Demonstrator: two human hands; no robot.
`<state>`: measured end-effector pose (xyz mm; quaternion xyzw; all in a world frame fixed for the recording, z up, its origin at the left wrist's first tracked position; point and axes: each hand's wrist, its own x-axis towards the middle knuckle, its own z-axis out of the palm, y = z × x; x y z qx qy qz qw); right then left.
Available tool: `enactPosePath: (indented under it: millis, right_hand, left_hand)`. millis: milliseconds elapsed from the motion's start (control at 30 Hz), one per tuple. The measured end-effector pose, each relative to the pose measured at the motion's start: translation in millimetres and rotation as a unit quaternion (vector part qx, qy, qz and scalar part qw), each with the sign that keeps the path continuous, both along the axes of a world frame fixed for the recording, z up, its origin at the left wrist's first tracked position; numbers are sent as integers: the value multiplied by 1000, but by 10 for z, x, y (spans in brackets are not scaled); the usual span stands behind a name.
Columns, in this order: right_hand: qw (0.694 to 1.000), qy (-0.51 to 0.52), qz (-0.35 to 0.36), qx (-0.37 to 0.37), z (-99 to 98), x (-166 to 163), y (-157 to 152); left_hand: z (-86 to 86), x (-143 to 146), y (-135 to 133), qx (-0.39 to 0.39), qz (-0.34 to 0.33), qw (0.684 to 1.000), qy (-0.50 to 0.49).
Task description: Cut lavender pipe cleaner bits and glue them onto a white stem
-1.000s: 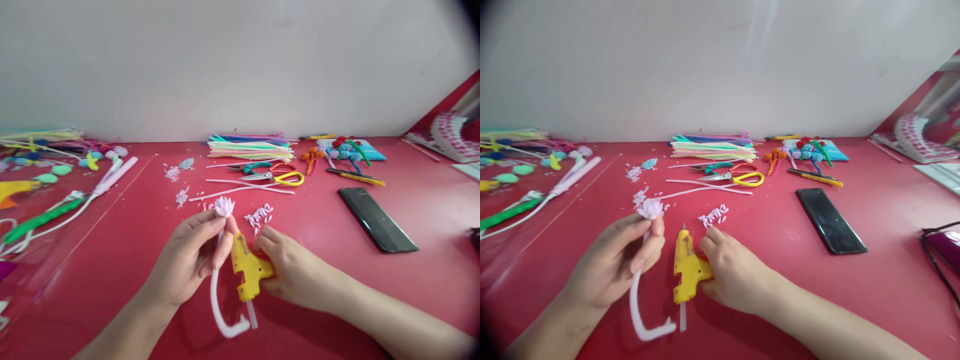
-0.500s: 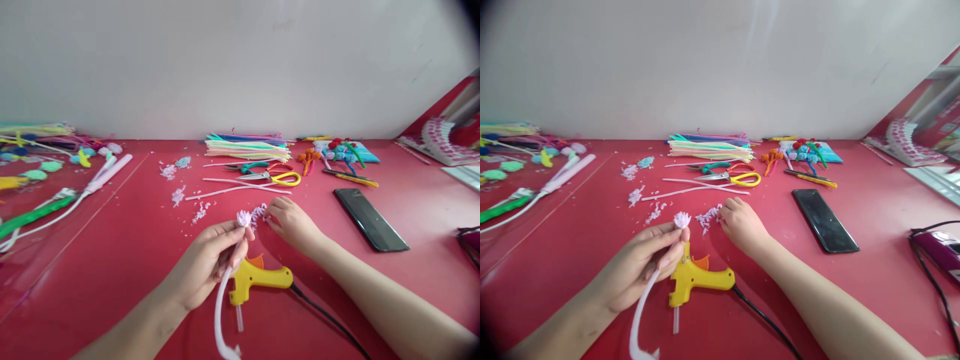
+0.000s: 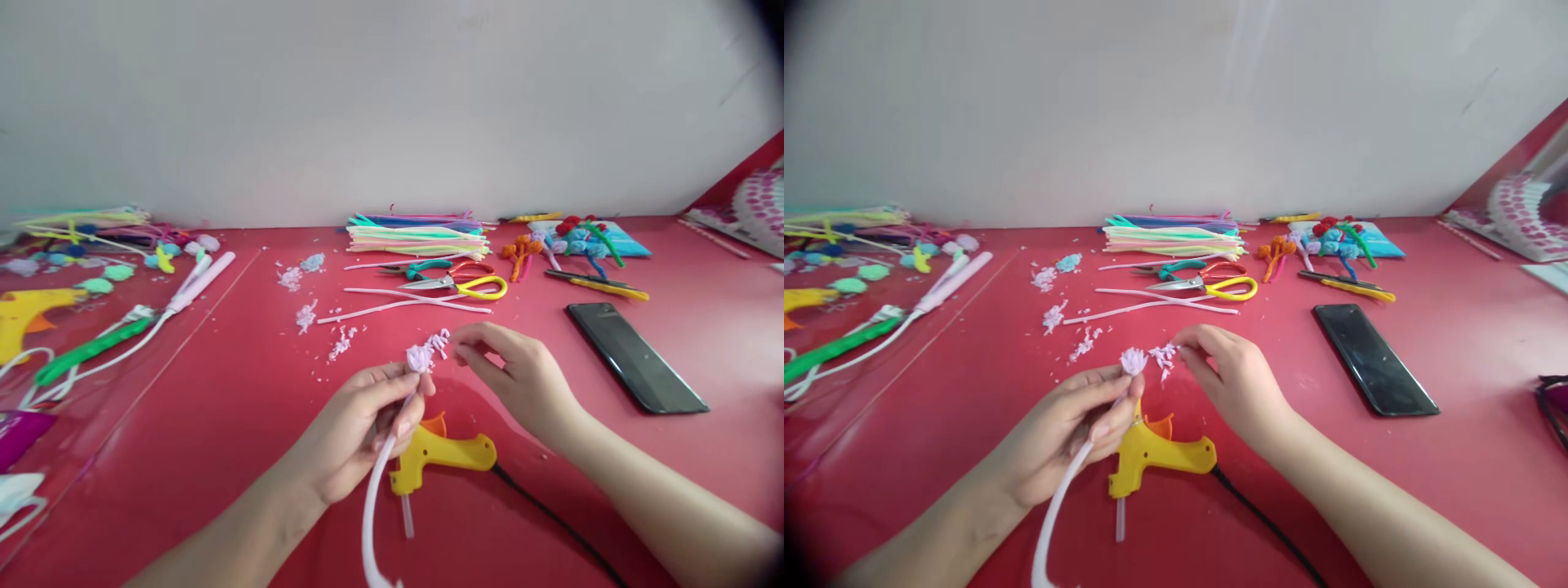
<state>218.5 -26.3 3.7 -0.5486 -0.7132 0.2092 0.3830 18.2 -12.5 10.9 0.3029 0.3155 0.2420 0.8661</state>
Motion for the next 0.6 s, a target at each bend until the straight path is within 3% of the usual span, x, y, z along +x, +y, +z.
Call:
enactPosePath:
  millis: [200,600]
  right_hand:
    - [990,130,14,-45,88,-77,-134]
    - [983,142,66,-99,203,-107,-142]
  left_hand:
    - [-18,20,-26,32,2,998,47]
    - [7,89,-88,54,-24,994,92]
